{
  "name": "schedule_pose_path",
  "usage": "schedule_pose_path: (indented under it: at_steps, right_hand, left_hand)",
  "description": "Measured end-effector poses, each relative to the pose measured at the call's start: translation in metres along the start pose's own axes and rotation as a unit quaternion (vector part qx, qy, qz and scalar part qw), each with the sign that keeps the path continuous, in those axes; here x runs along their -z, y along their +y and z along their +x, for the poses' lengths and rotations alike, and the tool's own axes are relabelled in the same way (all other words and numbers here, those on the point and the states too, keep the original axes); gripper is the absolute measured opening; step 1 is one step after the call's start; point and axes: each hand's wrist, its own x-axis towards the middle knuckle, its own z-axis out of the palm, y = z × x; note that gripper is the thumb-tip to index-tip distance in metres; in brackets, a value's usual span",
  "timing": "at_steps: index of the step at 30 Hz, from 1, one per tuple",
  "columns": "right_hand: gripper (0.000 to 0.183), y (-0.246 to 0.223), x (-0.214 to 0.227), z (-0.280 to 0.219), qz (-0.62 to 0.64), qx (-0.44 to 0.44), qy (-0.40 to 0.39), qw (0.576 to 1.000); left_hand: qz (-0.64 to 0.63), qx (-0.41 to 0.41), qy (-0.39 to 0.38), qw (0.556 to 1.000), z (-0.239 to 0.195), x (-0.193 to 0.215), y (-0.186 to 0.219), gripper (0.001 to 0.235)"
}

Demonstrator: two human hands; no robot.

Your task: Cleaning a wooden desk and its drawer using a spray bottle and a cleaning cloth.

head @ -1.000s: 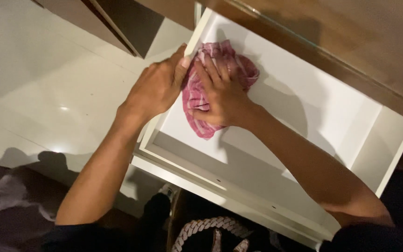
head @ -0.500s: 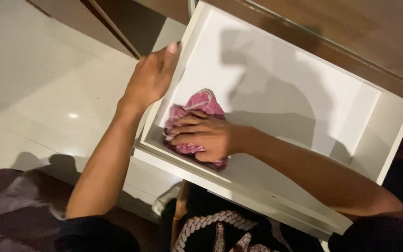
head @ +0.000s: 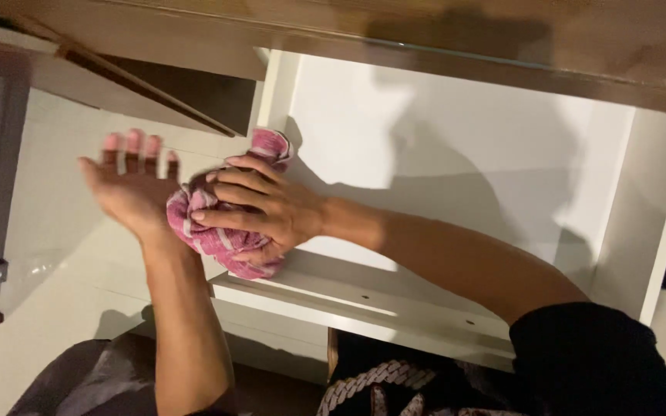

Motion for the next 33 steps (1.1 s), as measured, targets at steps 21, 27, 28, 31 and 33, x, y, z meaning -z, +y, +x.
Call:
schedule_pose_path:
  at_steps: [21, 27, 28, 31, 33]
  right_hand:
    - [0.073, 0.033, 0.008, -0.025, 0.020, -0.460, 0.219, 0.860]
    - [0.100, -0.029, 0.016, -0.014, 0.003, -0.390, 0.009, 0.921]
    - [0.100, -0.016, 0.012, -0.010, 0.002, -0.395, 0.009, 0.919]
    - [0.102, 0.033, 0.004, -0.005, 0.261, -0.485, 0.195, 0.811]
    - [0.086, 0.075, 0.004, -0.008, 0.022, -0.488, 0.228, 0.842]
  left_hand:
    - [0.324, -0.400, -0.133, 0.847, -0.072, -0.070, -0.009, 0.029]
    - [0.304, -0.380, -0.148, 0.861, -0.085, -0.072, -0.007, 0.038]
    - [0.304, -0.376, -0.151, 0.862, -0.086, -0.070, -0.009, 0.038]
    - [0.332, -0.389, -0.146, 0.847, -0.085, -0.068, -0.013, 0.043]
    - [0.325, -0.371, -0.165, 0.854, -0.081, -0.067, -0.013, 0.044]
